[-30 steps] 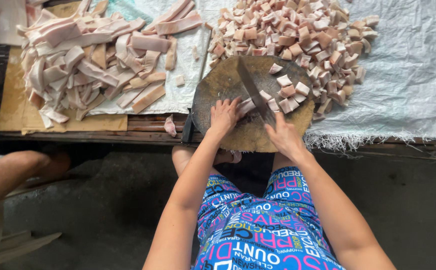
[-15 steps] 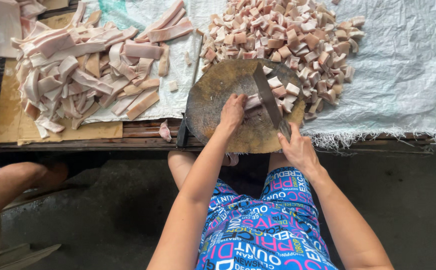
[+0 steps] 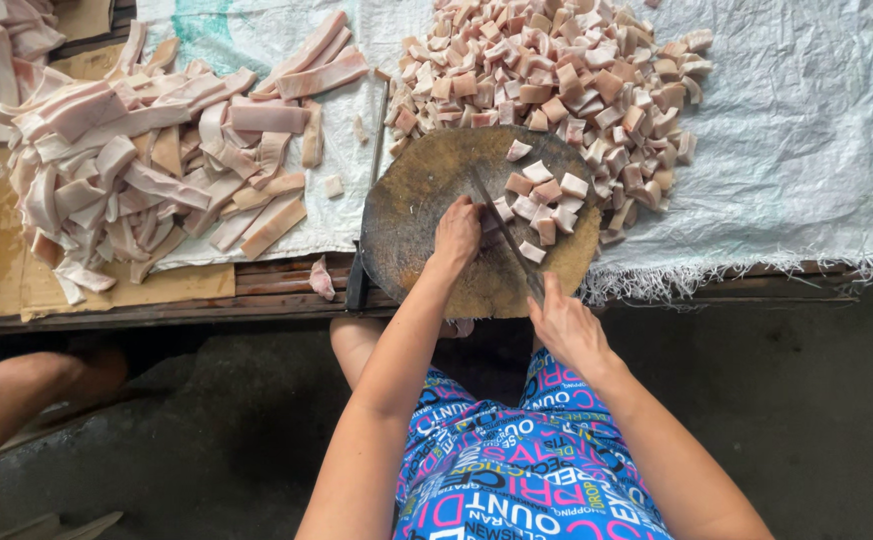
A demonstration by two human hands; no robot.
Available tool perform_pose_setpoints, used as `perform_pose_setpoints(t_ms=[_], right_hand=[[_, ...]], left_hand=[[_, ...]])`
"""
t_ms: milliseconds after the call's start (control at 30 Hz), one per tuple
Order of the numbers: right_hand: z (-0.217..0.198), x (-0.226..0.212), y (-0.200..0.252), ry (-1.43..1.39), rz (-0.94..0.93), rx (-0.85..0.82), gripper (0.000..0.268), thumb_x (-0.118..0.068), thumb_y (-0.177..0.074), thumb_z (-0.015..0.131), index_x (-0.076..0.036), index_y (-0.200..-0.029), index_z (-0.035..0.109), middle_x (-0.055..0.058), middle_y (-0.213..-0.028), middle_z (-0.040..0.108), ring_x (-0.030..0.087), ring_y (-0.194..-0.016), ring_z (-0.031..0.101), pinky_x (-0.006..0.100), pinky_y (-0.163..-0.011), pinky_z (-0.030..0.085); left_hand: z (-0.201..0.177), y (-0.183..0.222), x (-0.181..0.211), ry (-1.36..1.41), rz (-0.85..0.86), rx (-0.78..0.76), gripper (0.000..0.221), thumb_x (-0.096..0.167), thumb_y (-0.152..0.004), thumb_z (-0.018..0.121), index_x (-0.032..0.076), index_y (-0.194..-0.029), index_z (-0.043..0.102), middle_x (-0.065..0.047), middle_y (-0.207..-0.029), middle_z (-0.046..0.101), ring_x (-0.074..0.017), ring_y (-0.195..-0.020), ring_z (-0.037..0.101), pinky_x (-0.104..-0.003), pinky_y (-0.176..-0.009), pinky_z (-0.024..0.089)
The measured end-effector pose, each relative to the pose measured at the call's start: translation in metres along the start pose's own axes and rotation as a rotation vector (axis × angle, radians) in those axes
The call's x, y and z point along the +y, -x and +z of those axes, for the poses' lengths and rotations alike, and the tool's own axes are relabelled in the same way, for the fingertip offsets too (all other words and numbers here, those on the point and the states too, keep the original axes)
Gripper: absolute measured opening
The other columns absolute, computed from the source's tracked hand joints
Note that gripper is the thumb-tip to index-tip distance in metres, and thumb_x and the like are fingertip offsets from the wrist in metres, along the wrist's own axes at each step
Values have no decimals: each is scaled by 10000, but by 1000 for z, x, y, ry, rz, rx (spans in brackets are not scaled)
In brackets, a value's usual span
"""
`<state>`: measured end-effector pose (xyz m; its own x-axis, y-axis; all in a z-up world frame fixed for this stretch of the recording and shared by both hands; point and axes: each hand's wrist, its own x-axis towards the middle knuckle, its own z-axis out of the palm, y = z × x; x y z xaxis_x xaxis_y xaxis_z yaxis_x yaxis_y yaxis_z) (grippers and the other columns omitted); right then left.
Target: The person slices strips of pork skin into small cubes on a wooden cutting board using a cleaver and gathers the pieces into a pile.
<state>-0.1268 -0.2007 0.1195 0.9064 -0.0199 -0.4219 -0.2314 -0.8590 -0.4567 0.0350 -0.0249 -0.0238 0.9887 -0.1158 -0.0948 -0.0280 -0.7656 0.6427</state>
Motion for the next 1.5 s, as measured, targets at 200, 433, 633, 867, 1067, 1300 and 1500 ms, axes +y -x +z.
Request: perform_pose_setpoints(t_ms=[200, 433, 633, 867, 1067, 1300, 1500], right_hand=[[12, -1, -62, -113, -140, 52, 453, -271, -1010, 553, 14, -1317, 383, 371, -845, 688, 574, -831, 673, 625, -744, 552], [-2, -21, -120, -23, -156, 109, 449, -315, -1010, 620, -3, -1265, 423, 338, -908, 697, 510, -791, 701, 570, -700, 577], [-35, -14, -72, -334, 61, -49, 542, -355, -981, 572, -70, -1420, 429, 263, -783, 718, 450, -670, 749, 542, -605, 598], [-22, -5, -20, -174, -144, 121, 465, -367, -1008, 565, -109, -1387, 484, 284, -737, 705, 495, -750, 717, 589, -670, 563], [-5, -6, 27, -109, -138, 95, 480, -360, -992, 559, -108, -1387, 456, 314, -766, 701, 531, -781, 696, 606, -706, 561], [1, 7, 37, -85, -121, -13, 438, -319, -1010, 545, -51, -1326, 403, 314, -765, 699, 532, -777, 695, 617, -691, 553], [4, 11, -11, -211, -125, -67, 426, -276, -1004, 556, -37, -1313, 386, 373, -853, 670, 579, -845, 643, 649, -683, 505]], left_hand=[[-8, 0, 2, 2, 82, -56, 254, 153, -987, 546, 46, -1071, 760, -176, -1032, 670, -373, -979, 689, -475, -850, 547], [-20, 10, 3, 14, 144, -68, 278, 181, -1018, 555, 64, -1171, 755, -163, -1057, 681, -339, -1048, 681, -436, -940, 542], [-36, 6, -38, 384, -139, -170, 394, 305, -1112, 454, 152, -1466, 534, -142, -1286, 705, -292, -1226, 599, -404, -1030, 398], [-34, 20, -20, 350, -107, -67, 378, 312, -970, 640, 44, -1235, 655, -207, -1090, 760, -289, -974, 773, -385, -869, 594], [-16, 31, -10, 391, -80, 66, 306, 199, -1031, 440, 29, -1019, 694, -183, -1010, 703, -326, -932, 718, -430, -846, 573], [-6, 18, -12, -18, 1, 16, 287, 159, -1028, 458, 32, -1041, 716, -228, -1012, 649, -398, -969, 680, -500, -853, 541], [1, 8, -17, -117, 37, 24, 239, 111, -946, 517, 21, -997, 732, -222, -1044, 677, -417, -983, 689, -511, -835, 558]])
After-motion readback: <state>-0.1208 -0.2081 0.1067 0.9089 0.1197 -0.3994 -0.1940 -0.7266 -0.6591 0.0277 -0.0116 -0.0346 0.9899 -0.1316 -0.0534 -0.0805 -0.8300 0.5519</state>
